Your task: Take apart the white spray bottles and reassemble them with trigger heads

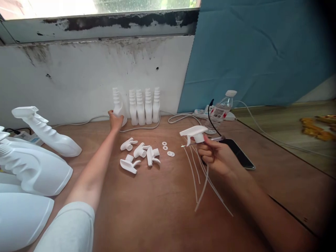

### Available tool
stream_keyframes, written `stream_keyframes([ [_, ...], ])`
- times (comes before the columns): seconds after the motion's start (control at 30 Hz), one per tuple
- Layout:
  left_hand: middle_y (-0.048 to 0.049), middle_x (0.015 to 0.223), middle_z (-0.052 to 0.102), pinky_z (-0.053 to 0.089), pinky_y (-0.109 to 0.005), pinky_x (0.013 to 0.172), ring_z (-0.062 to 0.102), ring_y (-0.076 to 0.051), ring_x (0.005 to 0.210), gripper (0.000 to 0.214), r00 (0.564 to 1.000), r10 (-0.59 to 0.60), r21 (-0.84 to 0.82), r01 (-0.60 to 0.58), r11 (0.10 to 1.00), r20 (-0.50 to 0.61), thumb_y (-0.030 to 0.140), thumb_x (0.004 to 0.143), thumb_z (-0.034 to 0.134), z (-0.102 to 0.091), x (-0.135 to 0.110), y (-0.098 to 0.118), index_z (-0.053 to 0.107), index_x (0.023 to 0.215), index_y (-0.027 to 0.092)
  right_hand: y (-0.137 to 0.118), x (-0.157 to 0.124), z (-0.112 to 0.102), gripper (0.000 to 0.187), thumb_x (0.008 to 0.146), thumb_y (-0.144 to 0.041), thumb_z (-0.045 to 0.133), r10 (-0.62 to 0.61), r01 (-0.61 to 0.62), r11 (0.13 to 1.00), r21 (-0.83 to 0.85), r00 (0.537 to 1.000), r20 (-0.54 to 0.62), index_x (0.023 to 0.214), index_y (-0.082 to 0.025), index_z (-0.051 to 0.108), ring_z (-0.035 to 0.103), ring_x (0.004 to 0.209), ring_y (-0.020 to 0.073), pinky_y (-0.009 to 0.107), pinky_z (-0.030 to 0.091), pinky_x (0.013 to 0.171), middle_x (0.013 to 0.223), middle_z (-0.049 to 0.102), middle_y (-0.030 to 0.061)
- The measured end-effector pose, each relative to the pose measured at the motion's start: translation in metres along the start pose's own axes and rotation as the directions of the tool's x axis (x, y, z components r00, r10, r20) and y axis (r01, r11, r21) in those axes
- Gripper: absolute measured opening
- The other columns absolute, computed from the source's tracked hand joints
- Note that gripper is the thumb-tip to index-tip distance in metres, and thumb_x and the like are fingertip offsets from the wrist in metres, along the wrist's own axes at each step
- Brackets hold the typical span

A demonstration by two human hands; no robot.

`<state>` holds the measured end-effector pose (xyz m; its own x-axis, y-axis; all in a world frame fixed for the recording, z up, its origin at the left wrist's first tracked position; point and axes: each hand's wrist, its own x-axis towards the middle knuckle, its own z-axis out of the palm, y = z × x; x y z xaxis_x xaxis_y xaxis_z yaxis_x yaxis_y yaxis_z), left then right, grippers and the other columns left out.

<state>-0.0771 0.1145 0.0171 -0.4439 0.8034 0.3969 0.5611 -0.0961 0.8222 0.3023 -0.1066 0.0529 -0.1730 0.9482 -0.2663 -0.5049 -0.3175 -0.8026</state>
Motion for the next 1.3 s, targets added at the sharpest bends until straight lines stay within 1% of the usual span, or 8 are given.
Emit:
stream_keyframes([
  [0.23, -0.0124, 0.110, 0.058, 0.046, -0.041, 0.091, 0.061, -0.028, 0.100, 0.052, 0.999, -0.021, 0.032, 0.022, 0.999, -0.025, 0.016, 0.071, 0.068, 0.033, 0.002, -0.003, 0.034, 0.112, 0.018, 0.023, 0.011, -0.022, 0.042, 0.086, -0.033, 0.063, 0.098, -0.100, 0.992, 0.078, 0.995, 0.037, 0.069, -0.021, 0.027, -0.004, 0.046, 0.0048, 0.017, 0.001, 0.034, 0.057, 0.006, -0.0101],
  [0.47, -0.0185, 0.123, 0.049, 0.041, -0.038, 0.099, 0.054, -0.025, 0.113, 0.054, 0.996, -0.011, -0.044, 0.007, 0.999, -0.086, 0.017, 0.072, 0.071, 0.028, 0.000, 0.005, 0.035, 0.111, 0.015, 0.029, 0.010, -0.017, 0.052, 0.079, -0.040, 0.071, 0.203, -0.204, 0.979, 0.009, 0.975, 0.089, 0.068, -0.021, 0.024, 0.001, 0.045, 0.0041, 0.018, -0.001, 0.036, 0.055, 0.011, -0.0101],
  [0.6, -0.0151, 0.127, 0.047, 0.046, -0.028, 0.090, 0.055, -0.017, 0.104, 0.034, 0.988, 0.076, -0.116, -0.092, 0.989, -0.136, 0.026, 0.088, 0.057, 0.003, -0.042, 0.039, 0.036, 0.113, 0.017, 0.038, 0.005, -0.005, 0.052, 0.074, -0.043, 0.076, 0.302, -0.295, 0.953, -0.075, 0.945, 0.125, 0.069, -0.020, 0.030, 0.005, 0.044, 0.0028, 0.017, 0.000, 0.037, 0.054, 0.015, -0.0107],
  [0.67, -0.0087, 0.108, 0.057, 0.048, -0.025, 0.076, 0.058, -0.014, 0.088, 0.027, 0.971, 0.237, -0.264, -0.219, 0.939, 0.039, 0.035, 0.090, 0.055, -0.017, -0.088, 0.061, 0.044, 0.108, 0.018, 0.043, 0.001, 0.004, 0.052, 0.071, -0.043, 0.078, 0.341, -0.329, 0.939, -0.100, 0.929, 0.145, 0.070, -0.020, 0.032, 0.007, 0.043, 0.0023, 0.017, 0.000, 0.037, 0.053, 0.017, -0.0109],
  [0.83, -0.0077, 0.107, 0.061, 0.047, -0.029, 0.077, 0.058, -0.019, 0.089, 0.050, 0.585, 0.532, -0.441, -0.305, 0.844, 0.613, 0.047, 0.087, 0.061, -0.069, -0.214, 0.093, 0.048, 0.128, 0.022, 0.059, -0.016, 0.031, 0.055, 0.075, -0.051, 0.074, 0.417, -0.339, 0.894, -0.294, 0.869, 0.266, 0.066, -0.018, 0.030, 0.012, 0.041, 0.0008, 0.016, 0.003, 0.038, 0.052, 0.018, -0.0106],
  [0.9, -0.0076, 0.108, 0.063, 0.046, -0.031, 0.082, 0.058, -0.020, 0.094, 0.049, 0.520, 0.509, -0.421, -0.287, 0.861, 0.686, 0.044, 0.084, 0.066, -0.083, -0.243, 0.091, 0.052, 0.125, 0.022, 0.066, -0.022, 0.039, 0.056, 0.077, -0.053, 0.071, 0.435, -0.321, 0.875, -0.363, 0.850, 0.297, 0.063, -0.018, 0.030, 0.015, 0.041, 0.0009, 0.017, 0.006, 0.038, 0.052, 0.019, -0.0100],
  [1.13, -0.0045, 0.096, 0.060, 0.046, -0.026, 0.076, 0.057, -0.016, 0.085, 0.029, 0.663, 0.213, -0.480, 0.250, 0.841, 0.718, 0.041, 0.086, 0.063, -0.095, -0.260, 0.069, 0.060, 0.105, 0.019, 0.061, -0.011, 0.030, 0.057, 0.071, -0.062, 0.072, 0.203, -0.168, 0.891, -0.421, 0.978, 0.040, 0.101, -0.016, 0.059, 0.018, 0.043, 0.0019, 0.015, 0.011, 0.040, 0.054, 0.026, -0.0104],
  [1.3, -0.0014, 0.079, 0.056, 0.048, -0.025, 0.061, 0.056, -0.014, 0.066, 0.033, 0.523, 0.024, -0.477, 0.756, 0.449, 0.852, 0.043, 0.079, 0.068, -0.089, -0.261, 0.062, 0.054, 0.097, 0.019, 0.040, 0.010, 0.008, 0.047, 0.075, -0.058, 0.069, -0.355, 0.260, 0.822, -0.507, 0.930, -0.098, 0.099, -0.018, 0.063, 0.049, 0.052, 0.0104, 0.021, 0.039, 0.047, 0.062, 0.054, -0.0013],
])
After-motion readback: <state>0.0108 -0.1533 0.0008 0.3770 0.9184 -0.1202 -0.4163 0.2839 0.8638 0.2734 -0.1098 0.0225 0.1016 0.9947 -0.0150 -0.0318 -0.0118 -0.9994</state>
